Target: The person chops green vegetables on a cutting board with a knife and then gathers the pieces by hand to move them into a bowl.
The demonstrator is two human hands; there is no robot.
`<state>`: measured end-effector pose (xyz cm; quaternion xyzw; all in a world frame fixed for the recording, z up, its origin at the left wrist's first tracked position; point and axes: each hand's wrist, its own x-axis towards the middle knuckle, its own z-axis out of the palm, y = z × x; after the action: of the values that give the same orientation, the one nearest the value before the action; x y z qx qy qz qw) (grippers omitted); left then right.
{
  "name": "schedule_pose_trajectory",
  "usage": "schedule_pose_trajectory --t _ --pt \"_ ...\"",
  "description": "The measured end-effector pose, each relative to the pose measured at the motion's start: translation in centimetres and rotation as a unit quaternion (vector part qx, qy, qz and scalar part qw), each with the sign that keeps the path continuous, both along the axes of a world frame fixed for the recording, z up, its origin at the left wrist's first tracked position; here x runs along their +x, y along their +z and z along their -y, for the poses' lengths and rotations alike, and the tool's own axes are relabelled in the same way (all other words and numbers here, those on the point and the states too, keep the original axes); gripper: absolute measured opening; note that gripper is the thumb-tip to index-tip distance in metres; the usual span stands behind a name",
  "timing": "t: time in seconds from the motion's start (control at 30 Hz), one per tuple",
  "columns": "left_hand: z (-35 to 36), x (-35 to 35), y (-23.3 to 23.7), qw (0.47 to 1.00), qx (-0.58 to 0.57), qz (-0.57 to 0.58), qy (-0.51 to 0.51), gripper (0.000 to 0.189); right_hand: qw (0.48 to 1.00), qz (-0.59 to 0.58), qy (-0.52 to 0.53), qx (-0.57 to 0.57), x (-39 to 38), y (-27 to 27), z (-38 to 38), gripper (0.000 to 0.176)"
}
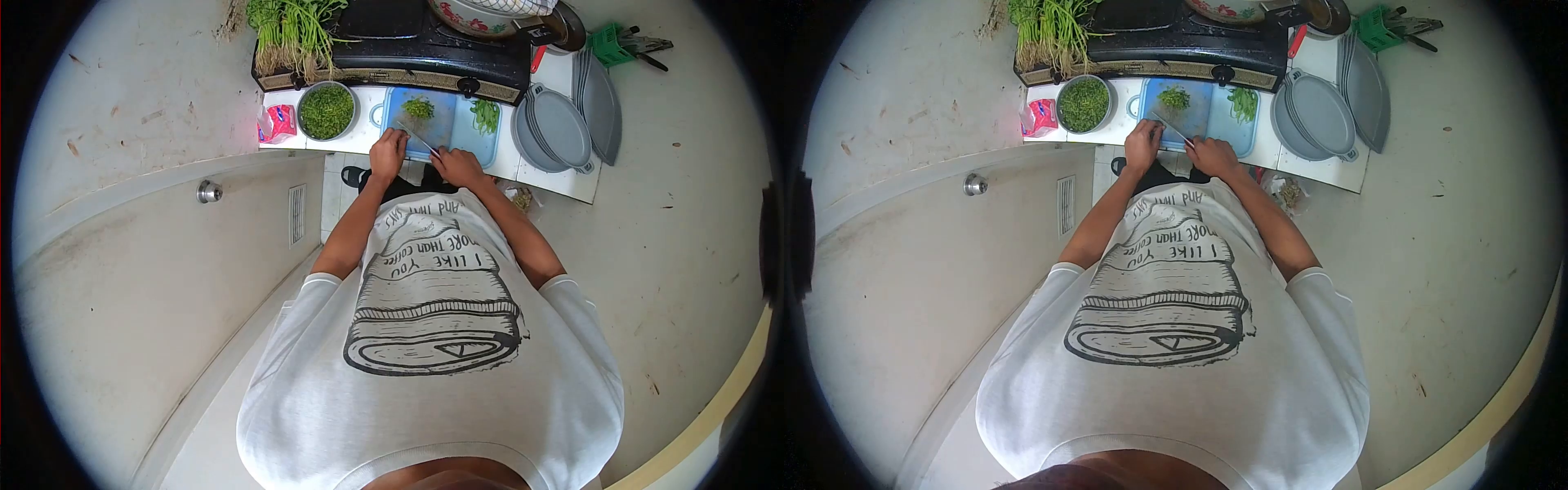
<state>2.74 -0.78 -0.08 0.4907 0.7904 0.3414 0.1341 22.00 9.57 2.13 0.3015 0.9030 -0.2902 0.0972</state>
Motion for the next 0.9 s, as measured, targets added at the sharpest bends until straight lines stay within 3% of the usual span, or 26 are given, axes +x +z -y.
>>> schedule_pose_trajectory --t 0.4,0.7,0.9 --pt "0.7 -0.4 0.3 0.997 -0.004 -0.061 -0.055 0.009 1.000 0.000 0.008 -0.003 -0.4 0.7 -0.3 0.041" --pt "0.9 -0.5 0.3 0.997 -0.050 -0.039 -0.050 0.015 1.000 -0.005 0.025 0.014 -0.2 0.4 -0.4 0.041" --pt "0.9 -0.5 0.7 0.997 -0.013 -0.055 -0.056 0.011 0.999 -0.007 0.030 0.021 -0.6 0.1 -0.6 0.042"
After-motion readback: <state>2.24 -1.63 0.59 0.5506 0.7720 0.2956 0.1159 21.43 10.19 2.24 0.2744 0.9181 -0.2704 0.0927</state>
